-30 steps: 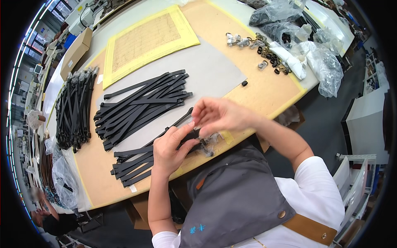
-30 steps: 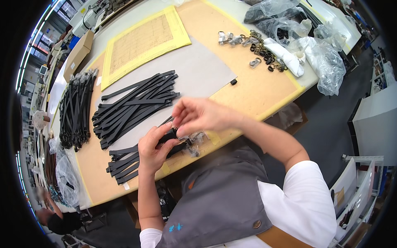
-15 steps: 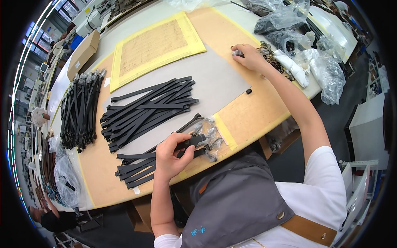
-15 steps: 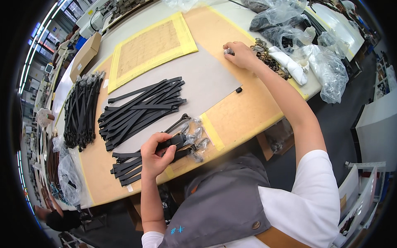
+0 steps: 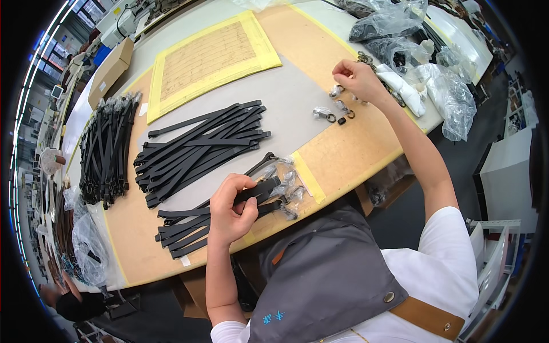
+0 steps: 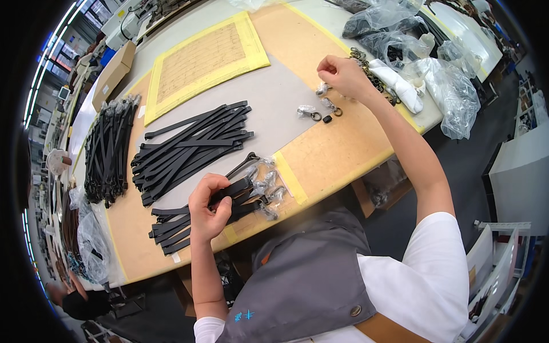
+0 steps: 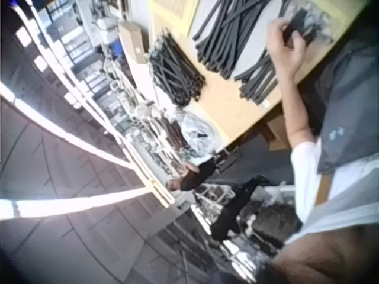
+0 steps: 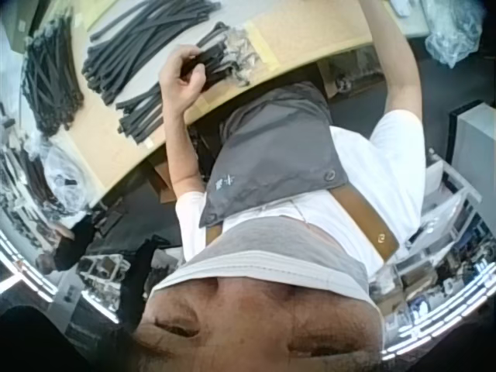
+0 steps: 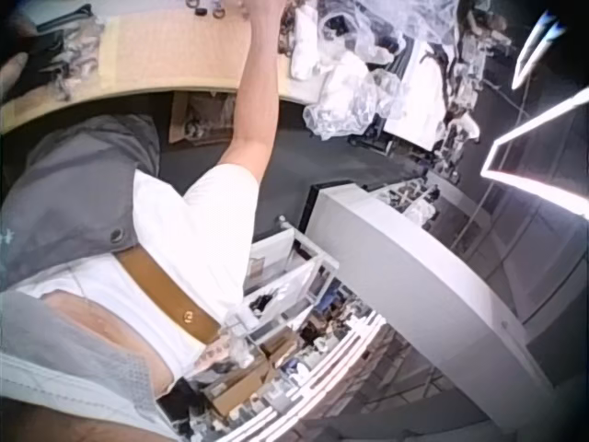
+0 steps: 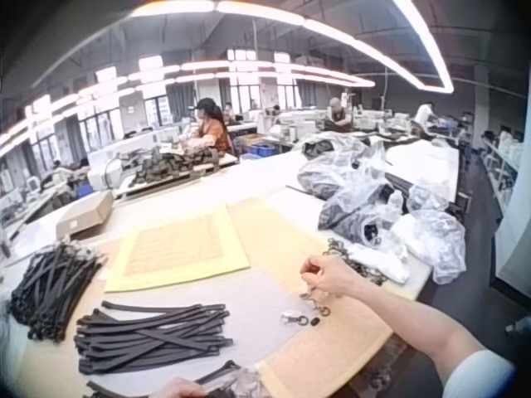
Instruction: The person assembles black fabric straps by attaching small black plastic clips and metal keyrings. They pick up a strap, slide a clip onto the end, and then attach a metal ring to the clip, repeating this process for multiple units on a workbench.
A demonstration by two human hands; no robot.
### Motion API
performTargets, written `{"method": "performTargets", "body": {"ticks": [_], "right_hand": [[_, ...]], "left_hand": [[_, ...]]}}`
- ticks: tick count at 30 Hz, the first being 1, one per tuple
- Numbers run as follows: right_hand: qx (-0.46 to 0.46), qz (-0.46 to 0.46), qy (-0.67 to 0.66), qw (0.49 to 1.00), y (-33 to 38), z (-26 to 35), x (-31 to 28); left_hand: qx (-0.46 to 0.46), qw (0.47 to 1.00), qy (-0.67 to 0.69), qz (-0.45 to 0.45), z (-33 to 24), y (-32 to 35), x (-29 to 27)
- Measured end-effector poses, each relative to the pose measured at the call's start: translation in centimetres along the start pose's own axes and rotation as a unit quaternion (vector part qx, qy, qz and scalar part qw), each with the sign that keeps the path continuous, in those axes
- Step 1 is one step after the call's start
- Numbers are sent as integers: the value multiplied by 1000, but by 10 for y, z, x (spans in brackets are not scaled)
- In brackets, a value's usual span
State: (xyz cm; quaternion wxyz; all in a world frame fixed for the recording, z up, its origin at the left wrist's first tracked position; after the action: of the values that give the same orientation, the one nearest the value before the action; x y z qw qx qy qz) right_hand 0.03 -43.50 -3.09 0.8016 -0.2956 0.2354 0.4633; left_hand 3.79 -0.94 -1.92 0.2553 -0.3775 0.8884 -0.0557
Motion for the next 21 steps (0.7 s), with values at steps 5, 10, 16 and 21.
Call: {"method": "performTargets", "body": {"ticks": [5, 10, 16, 21], "right_hand": [[28, 176, 71, 981, 24, 45, 21], [-30, 247, 74, 966, 36, 48, 61], [55, 250, -566, 784, 86, 126, 80], [-20, 186, -655, 733, 118, 155, 103]], "left_hand": [[-33, 999, -4, 14, -6, 3, -3], [-33, 999, -2, 9, -9, -1, 1], [-43, 997, 43, -48, -1, 2, -3], [-44, 991, 99, -81, -1, 2, -7]]}}
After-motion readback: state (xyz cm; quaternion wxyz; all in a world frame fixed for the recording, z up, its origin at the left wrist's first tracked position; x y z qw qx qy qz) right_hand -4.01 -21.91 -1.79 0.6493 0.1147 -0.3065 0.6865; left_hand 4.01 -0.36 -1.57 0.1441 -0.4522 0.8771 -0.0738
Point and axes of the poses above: each hand's wrist, its own y-axis away from the middle knuckle, its own x-axis out of the palm, z = x × y, the point moved 3 cm from there along -y, towards the middle knuckle, and after that the axes turned 3 degrees about -x, right-handed, at the moved point
